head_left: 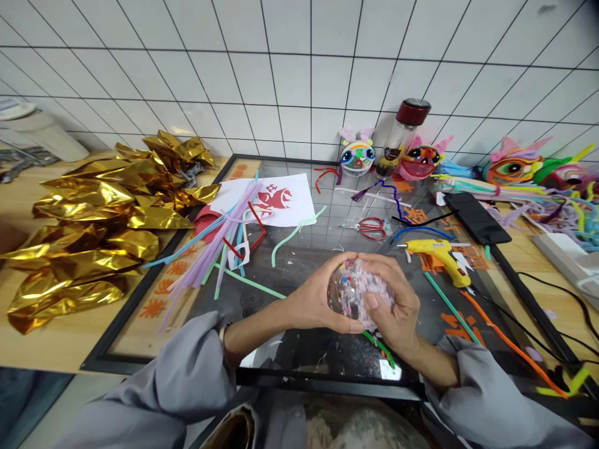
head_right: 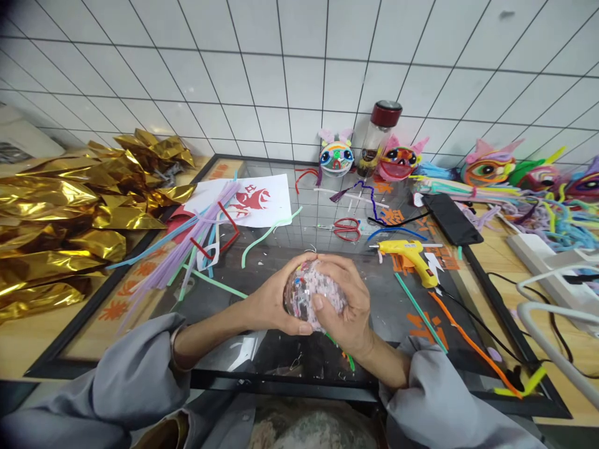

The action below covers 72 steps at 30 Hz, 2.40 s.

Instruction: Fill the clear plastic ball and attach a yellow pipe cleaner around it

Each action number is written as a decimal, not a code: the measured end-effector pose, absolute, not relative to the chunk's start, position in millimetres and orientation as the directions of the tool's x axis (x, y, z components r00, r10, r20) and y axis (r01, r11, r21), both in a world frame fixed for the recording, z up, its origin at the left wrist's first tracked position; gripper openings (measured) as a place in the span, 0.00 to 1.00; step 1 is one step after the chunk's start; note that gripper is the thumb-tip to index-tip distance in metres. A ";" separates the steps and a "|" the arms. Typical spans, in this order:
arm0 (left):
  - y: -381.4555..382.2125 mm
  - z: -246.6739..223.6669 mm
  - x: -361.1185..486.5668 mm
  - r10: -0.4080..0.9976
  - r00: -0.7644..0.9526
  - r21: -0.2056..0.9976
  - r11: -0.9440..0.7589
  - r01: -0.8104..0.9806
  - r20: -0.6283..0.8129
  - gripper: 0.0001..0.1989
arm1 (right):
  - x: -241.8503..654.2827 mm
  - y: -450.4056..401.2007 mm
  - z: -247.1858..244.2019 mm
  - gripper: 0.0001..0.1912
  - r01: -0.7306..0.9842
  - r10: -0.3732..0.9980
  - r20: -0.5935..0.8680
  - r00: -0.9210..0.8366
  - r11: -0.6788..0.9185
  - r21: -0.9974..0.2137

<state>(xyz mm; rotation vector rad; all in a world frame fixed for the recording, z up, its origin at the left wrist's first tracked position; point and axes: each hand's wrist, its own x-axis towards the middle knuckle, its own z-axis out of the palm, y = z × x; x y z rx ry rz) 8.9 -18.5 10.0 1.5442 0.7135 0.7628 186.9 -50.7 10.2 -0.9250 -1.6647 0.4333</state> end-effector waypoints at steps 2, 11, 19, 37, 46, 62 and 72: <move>-18.6 8.5 9.4 0.796 0.598 0.995 -0.098 -0.017 0.088 0.55 | 186.1 -51.5 11.5 0.13 0.374 0.765 0.641 -0.062 0.613 -0.696; -16.5 -3.6 7.8 0.811 0.566 0.986 -0.163 -0.027 0.149 0.52 | 180.2 -48.8 7.3 0.13 0.373 0.825 0.562 -0.057 0.540 -0.755; -17.2 -9.3 11.5 0.838 0.492 0.946 -0.314 0.077 0.238 0.51 | 179.2 -45.0 3.5 0.13 0.353 0.813 0.581 -0.041 0.556 -0.752; -14.5 -11.3 8.2 0.796 0.484 0.871 -0.475 0.127 0.364 0.58 | 192.5 -41.8 -3.1 0.29 0.058 0.876 0.478 -0.059 0.481 -0.875; -1.5 -21.9 3.9 0.680 0.395 0.685 -0.712 0.156 0.617 0.64 | 195.9 -32.1 -10.0 0.29 -0.184 0.993 0.047 -0.104 0.027 -0.983; -4.0 -7.1 0.7 0.890 0.410 0.978 -0.155 -0.139 0.199 0.63 | 202.1 -26.8 -12.3 0.54 0.405 0.797 0.576 -0.180 0.594 -0.695; -1.0 -4.1 -2.1 0.880 0.397 0.965 -0.241 -0.099 0.261 0.52 | 206.6 -20.6 -1.0 0.45 0.033 0.923 0.340 -0.178 0.351 -0.936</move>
